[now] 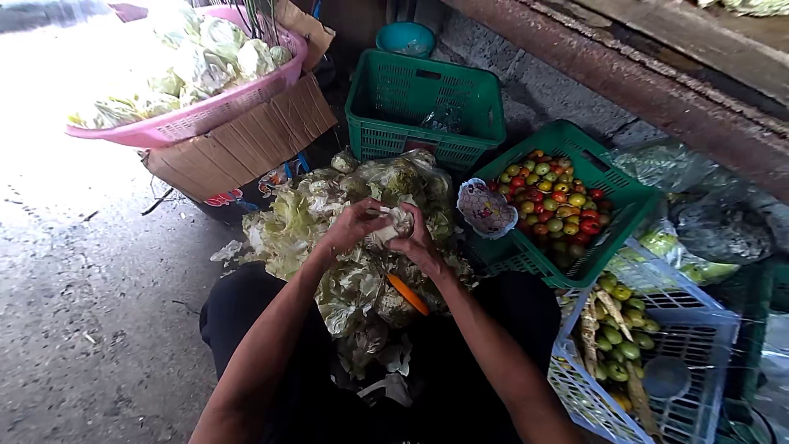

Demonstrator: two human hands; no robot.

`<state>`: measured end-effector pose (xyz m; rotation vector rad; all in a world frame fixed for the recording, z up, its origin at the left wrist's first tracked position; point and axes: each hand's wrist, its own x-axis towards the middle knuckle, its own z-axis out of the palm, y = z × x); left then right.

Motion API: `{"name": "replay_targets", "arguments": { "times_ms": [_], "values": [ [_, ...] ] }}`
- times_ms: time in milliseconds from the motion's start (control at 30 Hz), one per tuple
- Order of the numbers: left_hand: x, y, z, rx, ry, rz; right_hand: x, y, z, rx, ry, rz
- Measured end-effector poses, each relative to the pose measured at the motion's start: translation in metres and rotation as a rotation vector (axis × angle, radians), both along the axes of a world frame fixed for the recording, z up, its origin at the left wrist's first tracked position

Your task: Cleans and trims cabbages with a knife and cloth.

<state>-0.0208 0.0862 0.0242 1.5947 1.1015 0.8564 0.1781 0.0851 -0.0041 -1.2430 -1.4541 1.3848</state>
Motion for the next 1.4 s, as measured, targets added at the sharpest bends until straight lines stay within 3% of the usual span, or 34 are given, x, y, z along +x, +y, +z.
{"name": "replay_targets", "arguments": {
  "times_ms": [267,367,500,567,667,733,833,1033,1200,1400],
  "values": [
    [0.001,-0.004,0.012,0.311,0.323,0.267,0.002,0.0,0.007,0.012,-0.031,0.061],
    [-0.003,-0.004,0.018,0.295,0.481,0.384,0.004,0.003,0.0,-0.049,0.174,-0.007],
    [-0.023,0.003,0.0,0.177,0.563,0.422,0.006,0.009,-0.006,-0.208,0.424,-0.125],
    [-0.017,0.007,-0.007,0.084,0.476,0.371,0.007,0.009,-0.007,-0.162,0.385,-0.111],
    [-0.007,-0.002,-0.007,-0.157,0.176,0.132,0.006,0.004,-0.004,-0.062,0.287,-0.052],
    [0.005,-0.003,-0.004,-0.13,0.058,0.046,0.007,0.004,0.007,0.006,0.186,0.025],
    [0.013,-0.005,0.002,-0.023,0.075,0.081,0.013,0.006,0.016,0.138,-0.03,0.122],
    [0.008,-0.008,0.002,0.055,0.1,0.005,0.017,0.007,0.013,0.257,-0.056,0.16],
    [0.015,-0.009,-0.009,0.423,0.396,0.017,0.017,0.006,0.015,0.293,-0.12,0.151],
    [0.012,-0.008,-0.012,0.339,0.485,0.069,0.011,-0.003,0.014,0.185,-0.193,0.157]
  ]
}}
